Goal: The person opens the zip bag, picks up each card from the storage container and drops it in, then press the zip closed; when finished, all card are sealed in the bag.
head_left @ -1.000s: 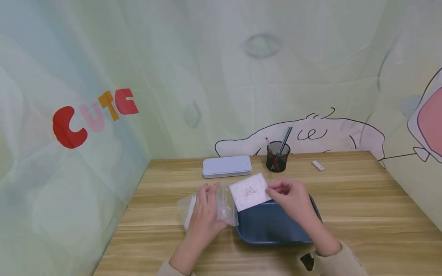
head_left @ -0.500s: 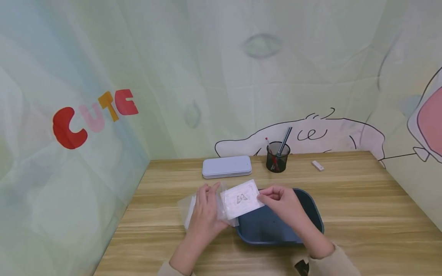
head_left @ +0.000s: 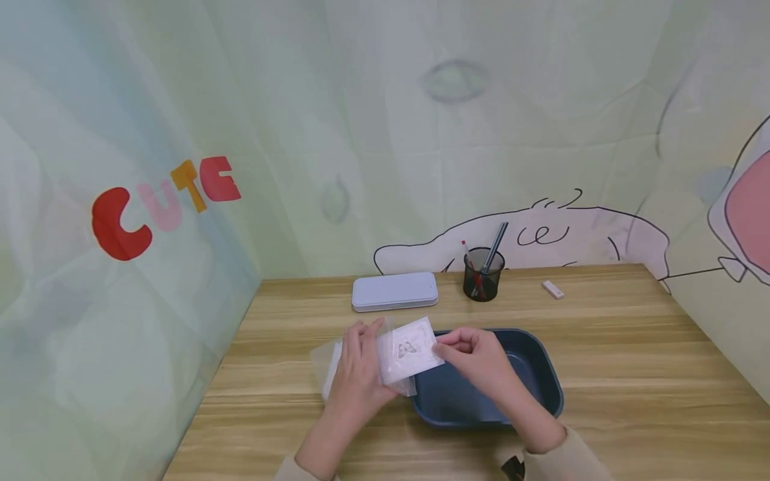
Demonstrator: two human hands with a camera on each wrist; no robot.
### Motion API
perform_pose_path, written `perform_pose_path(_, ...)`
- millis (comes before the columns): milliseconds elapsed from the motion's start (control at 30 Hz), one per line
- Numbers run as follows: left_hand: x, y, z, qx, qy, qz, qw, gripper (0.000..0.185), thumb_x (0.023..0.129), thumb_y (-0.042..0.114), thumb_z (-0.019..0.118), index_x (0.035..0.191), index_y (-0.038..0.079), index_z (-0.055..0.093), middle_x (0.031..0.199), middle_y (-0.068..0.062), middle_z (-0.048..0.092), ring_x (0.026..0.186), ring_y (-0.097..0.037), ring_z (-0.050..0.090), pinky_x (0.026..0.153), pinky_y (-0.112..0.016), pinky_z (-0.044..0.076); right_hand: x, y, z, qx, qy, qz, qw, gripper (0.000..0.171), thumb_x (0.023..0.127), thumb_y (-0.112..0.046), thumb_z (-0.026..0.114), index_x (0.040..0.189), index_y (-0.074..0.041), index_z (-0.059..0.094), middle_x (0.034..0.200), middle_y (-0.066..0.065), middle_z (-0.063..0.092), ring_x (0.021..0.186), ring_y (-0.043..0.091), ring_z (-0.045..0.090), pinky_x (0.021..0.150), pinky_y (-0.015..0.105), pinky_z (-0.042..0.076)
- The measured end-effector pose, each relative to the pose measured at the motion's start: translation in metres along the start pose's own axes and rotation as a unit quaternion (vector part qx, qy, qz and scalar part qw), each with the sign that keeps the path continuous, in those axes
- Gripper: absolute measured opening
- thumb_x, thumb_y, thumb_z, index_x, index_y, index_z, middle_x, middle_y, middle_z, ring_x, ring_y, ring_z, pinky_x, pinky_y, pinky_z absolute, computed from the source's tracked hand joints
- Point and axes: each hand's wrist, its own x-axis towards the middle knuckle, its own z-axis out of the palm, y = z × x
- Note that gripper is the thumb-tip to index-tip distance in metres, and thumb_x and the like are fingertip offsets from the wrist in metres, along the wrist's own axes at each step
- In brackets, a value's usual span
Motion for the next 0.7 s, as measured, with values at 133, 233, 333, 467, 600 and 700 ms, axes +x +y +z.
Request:
perform_pose_path(133,0.000,0.000,-0.001,0.001,0.003,0.005,1.0000,0.113,0.041,0.025,0.094,0.137,0.000,0.039,0.119,-0.019,0.041,0.115,-0.033,0.041,0.103,-0.040,0.040,0.002,0.002,0.006,-0.002,-0.008,-0.014,1.000,0.010,0.082,-0.017,0.075,0.087,-0.008,0.074,0.069,0.010,0.064,0.049,0.013,0.043,0.042,0.021,0.035)
perform_pose_path(233,0.000,0.000,0.000,0.006,0.009,0.012,0.9999,0.113,0.041,0.027,0.094,0.136,0.000,0.039,0.118,-0.019,0.041,0.111,-0.032,0.042,0.100,-0.040,0.042,0.002,0.002,0.012,-0.003,-0.021,-0.020,1.000,0.010,0.083,-0.019,0.076,0.086,-0.010,0.074,0.068,0.009,0.064,0.048,0.014,0.043,0.040,0.021,0.035)
perform_pose_path(333,0.000,-0.001,0.000,0.006,0.012,0.016,0.9998,0.113,0.040,0.026,0.094,0.135,0.000,0.040,0.117,-0.018,0.041,0.109,-0.032,0.042,0.098,-0.040,0.043,0.001,0.000,0.019,-0.001,-0.037,-0.027,0.999,0.011,0.083,-0.020,0.075,0.088,-0.010,0.074,0.068,0.006,0.065,0.046,0.014,0.044,0.039,0.021,0.034)
perform_pose_path(467,0.000,-0.001,-0.001,-0.001,0.006,0.016,0.9999,0.114,0.039,0.024,0.095,0.136,0.000,0.039,0.117,-0.018,0.040,0.109,-0.032,0.042,0.098,-0.040,0.043,-0.001,-0.001,0.029,0.007,-0.054,-0.035,0.998,0.014,0.084,-0.021,0.075,0.091,-0.008,0.074,0.069,0.003,0.066,0.047,0.014,0.045,0.040,0.022,0.037)
perform_pose_path(600,0.000,0.000,-0.001,0.000,0.003,0.016,0.9999,0.115,0.039,0.025,0.096,0.136,0.000,0.038,0.118,-0.018,0.040,0.109,-0.031,0.042,0.097,-0.040,0.043,-0.002,0.001,0.036,0.012,-0.066,-0.038,0.997,0.016,0.084,-0.021,0.075,0.092,-0.007,0.074,0.071,0.003,0.067,0.047,0.013,0.046,0.041,0.023,0.040)
perform_pose_path(700,0.000,-0.001,0.000,0.001,0.009,0.021,0.9997,0.114,0.039,0.025,0.095,0.135,-0.001,0.039,0.116,-0.018,0.040,0.107,-0.031,0.042,0.095,-0.040,0.044,-0.001,0.002,0.038,0.006,-0.070,-0.041,0.997,0.016,0.085,-0.022,0.074,0.092,-0.008,0.074,0.073,0.003,0.068,0.047,0.013,0.047,0.041,0.023,0.041)
